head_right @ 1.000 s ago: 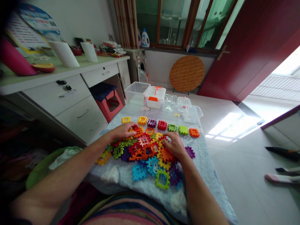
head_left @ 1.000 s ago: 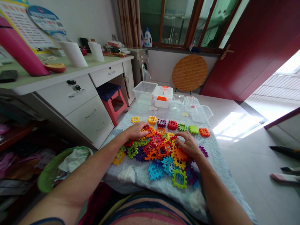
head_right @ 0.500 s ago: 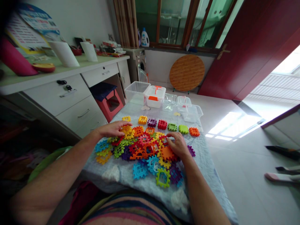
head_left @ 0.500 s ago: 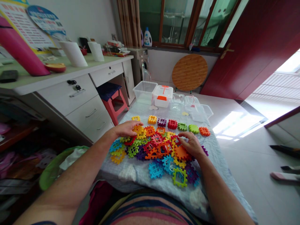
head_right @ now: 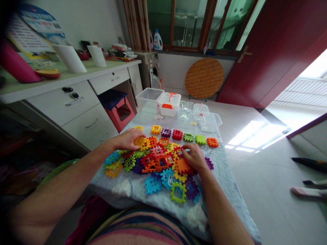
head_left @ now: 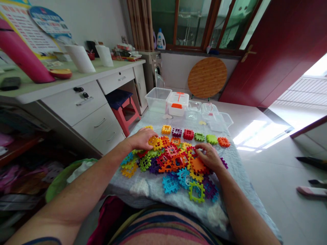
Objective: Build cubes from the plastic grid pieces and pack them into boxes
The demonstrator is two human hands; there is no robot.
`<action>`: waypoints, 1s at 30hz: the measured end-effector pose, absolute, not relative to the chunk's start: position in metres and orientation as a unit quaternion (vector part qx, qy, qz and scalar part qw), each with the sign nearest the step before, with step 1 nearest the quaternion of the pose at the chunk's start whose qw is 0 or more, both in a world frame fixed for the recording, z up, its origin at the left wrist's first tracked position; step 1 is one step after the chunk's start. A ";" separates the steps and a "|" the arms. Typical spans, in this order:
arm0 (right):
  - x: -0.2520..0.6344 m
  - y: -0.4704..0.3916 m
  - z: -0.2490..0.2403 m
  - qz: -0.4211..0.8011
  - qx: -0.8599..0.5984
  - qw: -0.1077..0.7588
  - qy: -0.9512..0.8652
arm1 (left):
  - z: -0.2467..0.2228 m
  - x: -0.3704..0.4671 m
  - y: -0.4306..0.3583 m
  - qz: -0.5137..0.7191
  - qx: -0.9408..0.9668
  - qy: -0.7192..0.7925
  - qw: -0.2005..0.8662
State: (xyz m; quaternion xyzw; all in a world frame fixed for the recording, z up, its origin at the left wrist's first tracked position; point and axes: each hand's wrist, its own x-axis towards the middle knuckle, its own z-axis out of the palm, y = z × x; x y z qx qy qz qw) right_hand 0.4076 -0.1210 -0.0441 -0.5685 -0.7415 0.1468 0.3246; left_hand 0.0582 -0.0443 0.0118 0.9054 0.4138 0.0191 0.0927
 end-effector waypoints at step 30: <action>0.409 -0.121 -0.044 0.150 -0.565 0.319 -0.746 | 0.007 0.084 -0.071 0.029 0.895 0.443 -0.033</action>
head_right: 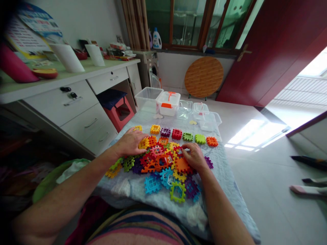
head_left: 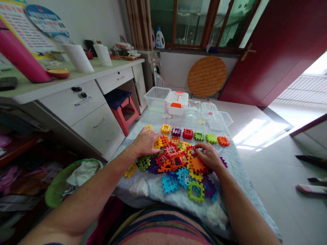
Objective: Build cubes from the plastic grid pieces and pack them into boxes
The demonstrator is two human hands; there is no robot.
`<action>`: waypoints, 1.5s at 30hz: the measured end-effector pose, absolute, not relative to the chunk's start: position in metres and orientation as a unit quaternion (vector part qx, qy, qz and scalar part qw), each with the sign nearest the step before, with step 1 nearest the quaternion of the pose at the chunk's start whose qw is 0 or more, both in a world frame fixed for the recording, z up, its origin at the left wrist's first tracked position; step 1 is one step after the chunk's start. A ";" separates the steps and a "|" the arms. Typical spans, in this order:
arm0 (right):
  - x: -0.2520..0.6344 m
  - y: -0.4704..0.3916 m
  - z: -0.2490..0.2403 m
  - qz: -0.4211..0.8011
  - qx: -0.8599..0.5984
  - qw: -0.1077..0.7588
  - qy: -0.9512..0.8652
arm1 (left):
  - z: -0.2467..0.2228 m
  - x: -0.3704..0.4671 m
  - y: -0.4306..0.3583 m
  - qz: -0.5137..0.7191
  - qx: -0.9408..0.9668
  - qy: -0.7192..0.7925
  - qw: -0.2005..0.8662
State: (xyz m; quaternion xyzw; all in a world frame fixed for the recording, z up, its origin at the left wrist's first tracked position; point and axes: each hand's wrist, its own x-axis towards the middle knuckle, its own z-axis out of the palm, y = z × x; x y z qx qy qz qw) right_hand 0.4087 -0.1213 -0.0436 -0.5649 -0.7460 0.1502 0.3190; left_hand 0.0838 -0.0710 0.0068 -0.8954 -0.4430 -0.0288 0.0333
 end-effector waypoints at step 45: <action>0.408 -0.125 -0.041 0.152 -0.565 0.340 -0.737 | 0.027 0.110 0.003 -0.110 -0.880 -0.454 -0.084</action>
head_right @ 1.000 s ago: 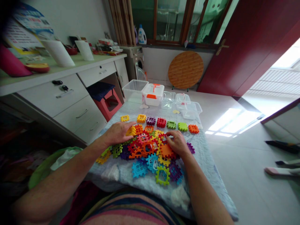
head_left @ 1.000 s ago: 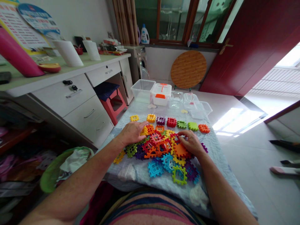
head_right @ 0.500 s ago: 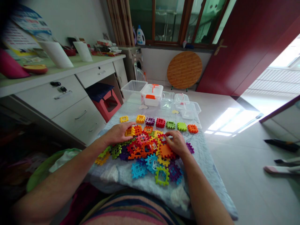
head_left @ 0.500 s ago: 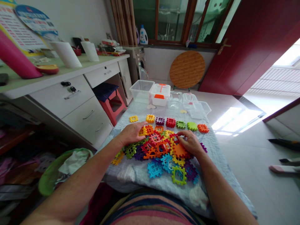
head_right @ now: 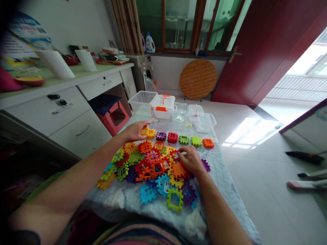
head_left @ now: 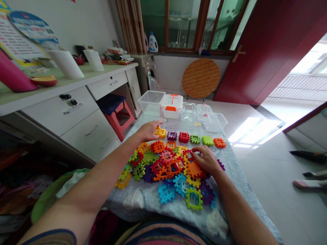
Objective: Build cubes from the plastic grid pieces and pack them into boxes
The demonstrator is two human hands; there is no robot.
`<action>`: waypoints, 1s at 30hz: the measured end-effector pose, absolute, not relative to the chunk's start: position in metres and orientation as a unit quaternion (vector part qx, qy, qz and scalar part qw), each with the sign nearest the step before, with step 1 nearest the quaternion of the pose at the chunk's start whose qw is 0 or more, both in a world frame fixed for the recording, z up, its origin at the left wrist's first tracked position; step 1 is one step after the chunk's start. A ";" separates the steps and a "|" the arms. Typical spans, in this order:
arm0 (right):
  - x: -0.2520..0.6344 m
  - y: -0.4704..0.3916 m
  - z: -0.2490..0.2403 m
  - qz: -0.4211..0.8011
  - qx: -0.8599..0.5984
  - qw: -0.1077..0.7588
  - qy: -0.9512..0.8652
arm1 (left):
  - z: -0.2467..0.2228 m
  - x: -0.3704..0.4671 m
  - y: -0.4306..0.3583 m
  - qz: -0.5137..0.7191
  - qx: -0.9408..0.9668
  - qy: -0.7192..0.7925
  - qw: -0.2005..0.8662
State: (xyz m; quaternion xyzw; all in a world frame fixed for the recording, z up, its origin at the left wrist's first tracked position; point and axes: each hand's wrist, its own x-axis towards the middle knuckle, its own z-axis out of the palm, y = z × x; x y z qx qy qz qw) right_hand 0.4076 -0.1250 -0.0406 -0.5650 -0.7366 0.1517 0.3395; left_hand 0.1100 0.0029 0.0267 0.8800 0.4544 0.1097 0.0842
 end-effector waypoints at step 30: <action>0.415 -0.124 -0.042 0.154 -0.577 0.334 -0.729 | -0.012 0.130 0.056 -0.024 0.898 0.418 0.133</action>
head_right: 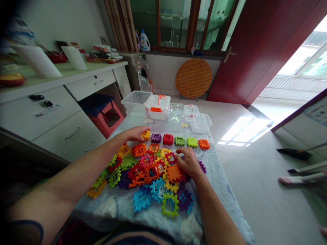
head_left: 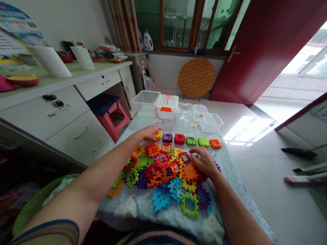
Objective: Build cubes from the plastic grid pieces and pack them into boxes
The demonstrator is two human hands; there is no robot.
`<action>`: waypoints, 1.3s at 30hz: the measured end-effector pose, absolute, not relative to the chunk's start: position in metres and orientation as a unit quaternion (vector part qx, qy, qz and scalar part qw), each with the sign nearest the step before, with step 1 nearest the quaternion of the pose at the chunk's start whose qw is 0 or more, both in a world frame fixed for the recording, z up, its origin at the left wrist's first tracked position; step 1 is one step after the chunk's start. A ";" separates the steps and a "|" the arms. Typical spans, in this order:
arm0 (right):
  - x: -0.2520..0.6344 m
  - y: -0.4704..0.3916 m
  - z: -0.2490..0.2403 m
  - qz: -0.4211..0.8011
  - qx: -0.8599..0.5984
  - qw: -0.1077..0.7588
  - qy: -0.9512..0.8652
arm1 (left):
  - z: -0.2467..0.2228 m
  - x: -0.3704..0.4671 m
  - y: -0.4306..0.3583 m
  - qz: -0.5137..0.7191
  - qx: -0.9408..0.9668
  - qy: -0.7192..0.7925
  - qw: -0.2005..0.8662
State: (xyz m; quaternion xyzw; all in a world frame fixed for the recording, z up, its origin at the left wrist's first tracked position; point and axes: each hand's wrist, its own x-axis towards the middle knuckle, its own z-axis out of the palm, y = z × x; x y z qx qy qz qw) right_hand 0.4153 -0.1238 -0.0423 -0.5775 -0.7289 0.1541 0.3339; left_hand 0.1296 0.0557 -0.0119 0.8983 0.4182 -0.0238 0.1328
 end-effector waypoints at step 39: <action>0.396 -0.122 -0.031 0.144 -0.551 0.312 -0.760 | -0.041 0.010 -0.064 0.221 0.764 0.538 0.279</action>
